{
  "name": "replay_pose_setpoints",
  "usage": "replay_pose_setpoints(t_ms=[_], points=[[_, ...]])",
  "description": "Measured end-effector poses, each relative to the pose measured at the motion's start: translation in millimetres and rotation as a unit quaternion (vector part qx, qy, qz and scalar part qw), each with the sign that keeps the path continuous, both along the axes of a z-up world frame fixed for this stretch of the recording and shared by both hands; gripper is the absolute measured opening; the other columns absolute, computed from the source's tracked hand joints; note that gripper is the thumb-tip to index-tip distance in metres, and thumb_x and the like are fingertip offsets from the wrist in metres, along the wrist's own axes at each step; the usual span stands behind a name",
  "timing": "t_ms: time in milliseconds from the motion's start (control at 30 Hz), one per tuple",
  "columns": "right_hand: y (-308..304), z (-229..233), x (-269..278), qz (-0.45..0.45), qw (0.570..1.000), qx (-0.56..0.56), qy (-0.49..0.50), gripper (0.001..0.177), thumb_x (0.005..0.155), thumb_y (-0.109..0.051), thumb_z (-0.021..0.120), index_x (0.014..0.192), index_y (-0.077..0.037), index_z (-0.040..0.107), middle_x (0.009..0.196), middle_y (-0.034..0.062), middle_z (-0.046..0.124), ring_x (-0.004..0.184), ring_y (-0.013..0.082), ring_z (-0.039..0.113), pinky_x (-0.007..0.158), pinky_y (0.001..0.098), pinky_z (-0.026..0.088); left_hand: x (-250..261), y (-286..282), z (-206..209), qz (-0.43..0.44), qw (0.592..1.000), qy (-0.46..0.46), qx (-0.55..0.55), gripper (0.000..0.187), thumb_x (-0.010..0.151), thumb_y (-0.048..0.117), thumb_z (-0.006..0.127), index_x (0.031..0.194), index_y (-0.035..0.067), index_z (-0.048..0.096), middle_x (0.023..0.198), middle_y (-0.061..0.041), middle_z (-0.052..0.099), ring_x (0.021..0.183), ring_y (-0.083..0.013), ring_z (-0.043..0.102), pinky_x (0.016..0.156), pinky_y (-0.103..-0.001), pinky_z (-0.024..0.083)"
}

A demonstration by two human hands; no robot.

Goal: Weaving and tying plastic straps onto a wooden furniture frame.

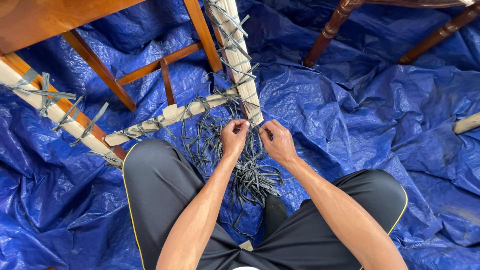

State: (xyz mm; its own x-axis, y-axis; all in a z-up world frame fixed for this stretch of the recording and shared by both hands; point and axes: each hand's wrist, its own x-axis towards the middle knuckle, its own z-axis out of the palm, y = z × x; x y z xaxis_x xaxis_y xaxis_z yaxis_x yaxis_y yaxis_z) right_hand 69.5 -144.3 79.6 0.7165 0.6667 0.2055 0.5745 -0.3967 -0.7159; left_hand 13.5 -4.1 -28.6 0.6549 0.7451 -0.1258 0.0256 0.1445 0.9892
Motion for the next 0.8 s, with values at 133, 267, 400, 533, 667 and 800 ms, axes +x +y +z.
replay_pose_setpoints(t_ms=[133, 267, 400, 533, 667, 800], points=[[-4, 1, 0, 0.008, 1.000, -0.001, -0.002, 0.012, 0.095, -0.012, 0.065, 0.092, 0.000, 0.067, 0.086, 0.0126, 0.065, 0.069, 0.0265, 0.067, 0.063, 0.0390, 0.052, 3, -2, -3, 0.004, 0.999, -0.017, -0.045, 0.019, 0.089, 0.017, 0.072, 0.100, 0.002, 0.069, 0.086, -0.003, 0.074, 0.072, -0.0123, 0.072, 0.063, -0.028, 0.054], [-4, 3, -1, 0.008, 1.000, -0.003, 0.010, 0.013, 0.095, -0.012, 0.065, 0.092, 0.000, 0.068, 0.085, 0.0121, 0.065, 0.066, 0.0259, 0.066, 0.062, 0.0388, 0.052, -4, -3, 15, -0.039, 0.993, 0.057, -0.093, 0.025, 0.094, 0.027, 0.069, 0.093, 0.003, 0.075, 0.079, -0.003, 0.070, 0.067, -0.0090, 0.065, 0.062, -0.024, 0.054], [-4, 1, -1, 0.021, 1.000, 0.010, 0.000, 0.013, 0.095, -0.012, 0.066, 0.091, 0.001, 0.066, 0.084, 0.0123, 0.064, 0.066, 0.0263, 0.065, 0.062, 0.0390, 0.051, -8, -8, 36, -0.097, 0.985, 0.062, -0.132, 0.027, 0.092, 0.032, 0.075, 0.091, 0.005, 0.077, 0.075, 0.003, 0.064, 0.061, -0.0051, 0.052, 0.055, -0.024, 0.044], [-5, -2, -1, 0.037, 0.999, 0.006, 0.000, 0.013, 0.095, -0.011, 0.066, 0.090, 0.001, 0.065, 0.084, 0.0126, 0.063, 0.066, 0.0273, 0.065, 0.062, 0.0394, 0.051, -5, -2, 25, -0.100, 0.985, 0.073, -0.116, 0.028, 0.090, 0.033, 0.077, 0.093, 0.006, 0.078, 0.068, 0.004, 0.060, 0.058, -0.0047, 0.047, 0.052, -0.025, 0.036], [-7, -1, 1, 0.041, 0.999, 0.003, -0.008, 0.013, 0.095, -0.012, 0.065, 0.091, 0.000, 0.066, 0.085, 0.0128, 0.064, 0.069, 0.0289, 0.065, 0.062, 0.0405, 0.051, -1, 2, 26, -0.085, 0.986, 0.088, -0.112, 0.027, 0.091, 0.032, 0.076, 0.091, 0.005, 0.077, 0.065, 0.004, 0.060, 0.056, -0.0042, 0.048, 0.051, -0.024, 0.038], [-6, -3, 1, 0.049, 0.998, -0.024, 0.012, 0.014, 0.095, -0.014, 0.064, 0.092, -0.001, 0.065, 0.087, 0.0129, 0.066, 0.070, 0.0295, 0.066, 0.063, 0.0417, 0.051, -3, 3, 25, -0.086, 0.986, 0.081, -0.118, 0.027, 0.090, 0.031, 0.076, 0.090, 0.005, 0.076, 0.066, 0.004, 0.059, 0.056, -0.0051, 0.046, 0.050, -0.024, 0.036]])
